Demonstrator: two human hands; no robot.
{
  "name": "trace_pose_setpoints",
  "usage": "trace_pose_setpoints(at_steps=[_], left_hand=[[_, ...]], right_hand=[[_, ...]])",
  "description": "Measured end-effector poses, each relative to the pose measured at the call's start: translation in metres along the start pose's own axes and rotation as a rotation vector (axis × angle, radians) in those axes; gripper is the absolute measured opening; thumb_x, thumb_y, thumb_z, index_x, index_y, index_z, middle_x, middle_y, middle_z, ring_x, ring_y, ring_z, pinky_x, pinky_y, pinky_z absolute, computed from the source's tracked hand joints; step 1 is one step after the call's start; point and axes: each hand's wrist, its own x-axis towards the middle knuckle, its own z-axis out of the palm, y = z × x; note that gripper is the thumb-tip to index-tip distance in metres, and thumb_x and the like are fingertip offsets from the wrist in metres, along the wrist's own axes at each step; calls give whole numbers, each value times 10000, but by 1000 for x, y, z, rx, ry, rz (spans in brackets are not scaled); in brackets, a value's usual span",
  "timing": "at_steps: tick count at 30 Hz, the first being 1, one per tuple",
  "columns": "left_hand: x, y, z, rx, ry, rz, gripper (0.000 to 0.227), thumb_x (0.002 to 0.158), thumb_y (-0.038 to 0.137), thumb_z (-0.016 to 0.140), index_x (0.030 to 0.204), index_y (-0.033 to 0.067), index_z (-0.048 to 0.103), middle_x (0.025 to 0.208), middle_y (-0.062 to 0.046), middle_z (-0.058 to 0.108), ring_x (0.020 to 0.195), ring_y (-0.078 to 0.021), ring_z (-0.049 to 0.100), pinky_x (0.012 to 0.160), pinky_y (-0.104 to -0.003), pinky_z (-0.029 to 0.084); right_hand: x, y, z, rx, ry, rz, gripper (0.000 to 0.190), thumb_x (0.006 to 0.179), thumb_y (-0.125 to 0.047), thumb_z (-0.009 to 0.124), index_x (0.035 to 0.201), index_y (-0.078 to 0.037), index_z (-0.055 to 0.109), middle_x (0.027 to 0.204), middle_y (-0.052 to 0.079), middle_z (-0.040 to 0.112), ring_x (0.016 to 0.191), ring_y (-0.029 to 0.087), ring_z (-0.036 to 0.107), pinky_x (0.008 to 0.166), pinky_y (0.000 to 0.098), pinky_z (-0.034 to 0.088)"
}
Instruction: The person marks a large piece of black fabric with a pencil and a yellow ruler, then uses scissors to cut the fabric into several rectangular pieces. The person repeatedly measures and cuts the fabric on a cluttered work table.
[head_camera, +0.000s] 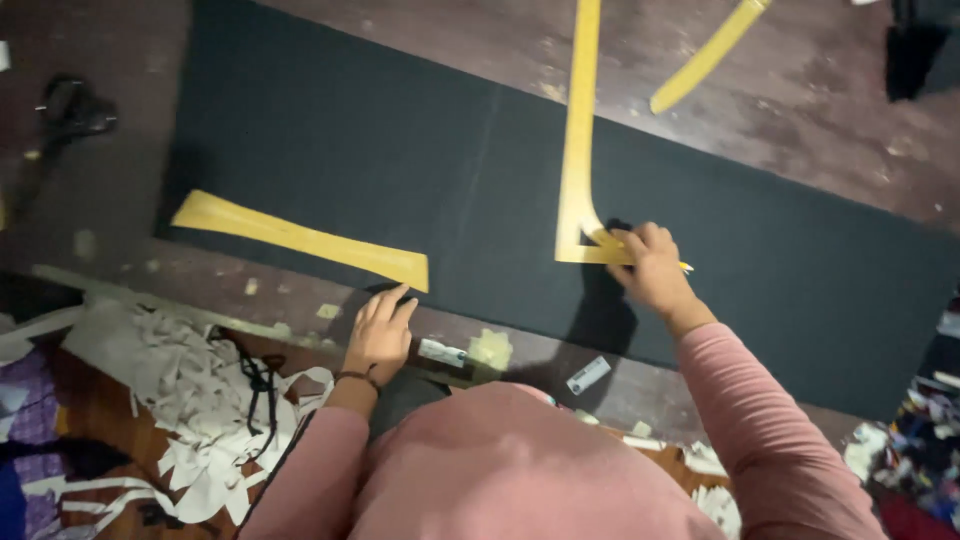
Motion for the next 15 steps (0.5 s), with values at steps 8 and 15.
trace_pose_setpoints(at_steps=[8,15], left_hand=[[39,-190,-43,46,581,-135,305,776,63,722,1051,183,777,1238,-10,660,1120,-309,643,943,-441,546],[89,-424,-170,124,416,-836,654,1006,251,768,1548,155,414,1525,-153,404,1385,-388,387,1078,-584,390]], right_hand=[[48,-63,15,-344,342,197,644,712,-200,762,1351,-248,688,1223,29,584,1141,288,575,876,435,508],[64,-229,30,-161,274,232,420,680,-193,825,1086,-233,726,1305,47,611,1267,316,554,1044,463,436]])
